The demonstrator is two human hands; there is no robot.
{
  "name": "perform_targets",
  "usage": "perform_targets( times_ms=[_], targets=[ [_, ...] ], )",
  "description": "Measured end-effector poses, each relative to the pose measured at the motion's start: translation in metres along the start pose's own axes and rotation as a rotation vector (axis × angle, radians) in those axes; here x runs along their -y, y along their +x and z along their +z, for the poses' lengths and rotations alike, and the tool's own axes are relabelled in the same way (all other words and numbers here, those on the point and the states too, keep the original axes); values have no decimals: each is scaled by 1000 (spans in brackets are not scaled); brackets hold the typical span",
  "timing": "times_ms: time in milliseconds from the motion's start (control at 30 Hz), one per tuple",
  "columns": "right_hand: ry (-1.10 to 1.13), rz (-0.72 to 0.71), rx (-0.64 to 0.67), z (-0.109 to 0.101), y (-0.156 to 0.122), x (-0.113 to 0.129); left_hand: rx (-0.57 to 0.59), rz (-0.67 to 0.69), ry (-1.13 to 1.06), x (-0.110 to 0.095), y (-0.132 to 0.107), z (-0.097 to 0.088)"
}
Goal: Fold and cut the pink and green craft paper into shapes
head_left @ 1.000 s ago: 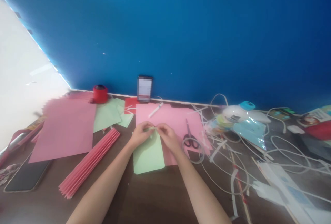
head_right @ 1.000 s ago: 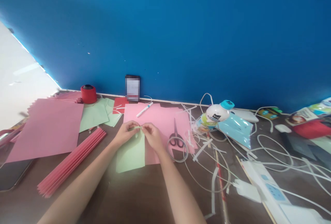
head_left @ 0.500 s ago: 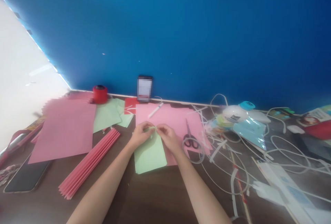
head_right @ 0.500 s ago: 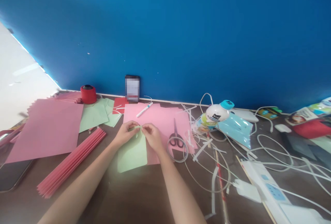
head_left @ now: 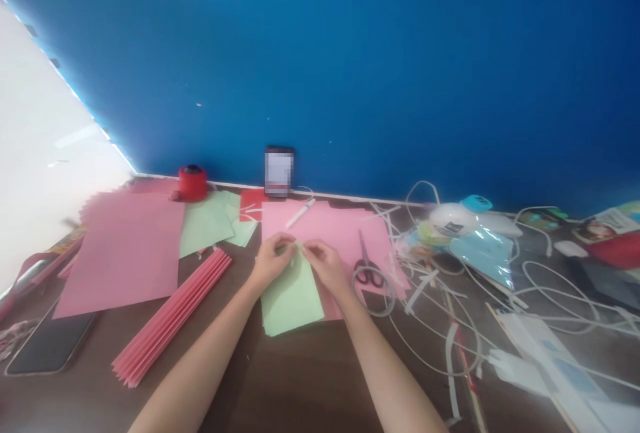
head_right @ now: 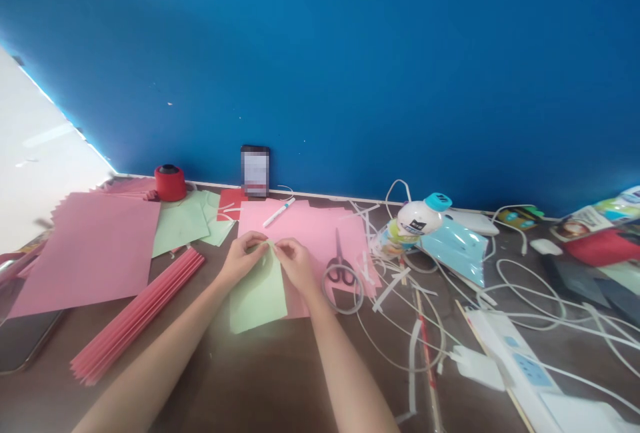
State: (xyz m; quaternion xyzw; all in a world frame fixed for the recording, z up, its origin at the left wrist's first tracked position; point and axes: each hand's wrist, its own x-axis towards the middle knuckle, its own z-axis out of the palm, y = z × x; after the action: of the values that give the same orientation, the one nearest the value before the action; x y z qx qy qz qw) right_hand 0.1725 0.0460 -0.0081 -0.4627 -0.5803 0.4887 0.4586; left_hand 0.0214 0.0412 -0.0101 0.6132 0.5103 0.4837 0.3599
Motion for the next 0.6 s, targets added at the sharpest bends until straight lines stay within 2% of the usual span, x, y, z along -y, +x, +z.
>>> perform_targets(
  times_ms=[133,233,300,400,467,500,600],
  targets=[
    [81,26,-82,0,2,-6,-365,216,249,1,-2,-2],
    [127,43,-234,-2,3,-13,-513,226,296,2,-2,-3],
    [162,40,-332,-4,4,-16,-499,138,172,3,-2,-4],
    [189,36,-417,-8,5,-18,-299,-22,-115,4,-1,-3],
    [133,12,-455,-10,4,-17,-201,-68,-226,6,0,-4],
    [83,-20,-469,-9,4,-15,-206,-70,-240,8,1,-4],
    [-93,-187,-425,-5,0,-10,-340,-49,-159,13,4,-7]
  ],
)
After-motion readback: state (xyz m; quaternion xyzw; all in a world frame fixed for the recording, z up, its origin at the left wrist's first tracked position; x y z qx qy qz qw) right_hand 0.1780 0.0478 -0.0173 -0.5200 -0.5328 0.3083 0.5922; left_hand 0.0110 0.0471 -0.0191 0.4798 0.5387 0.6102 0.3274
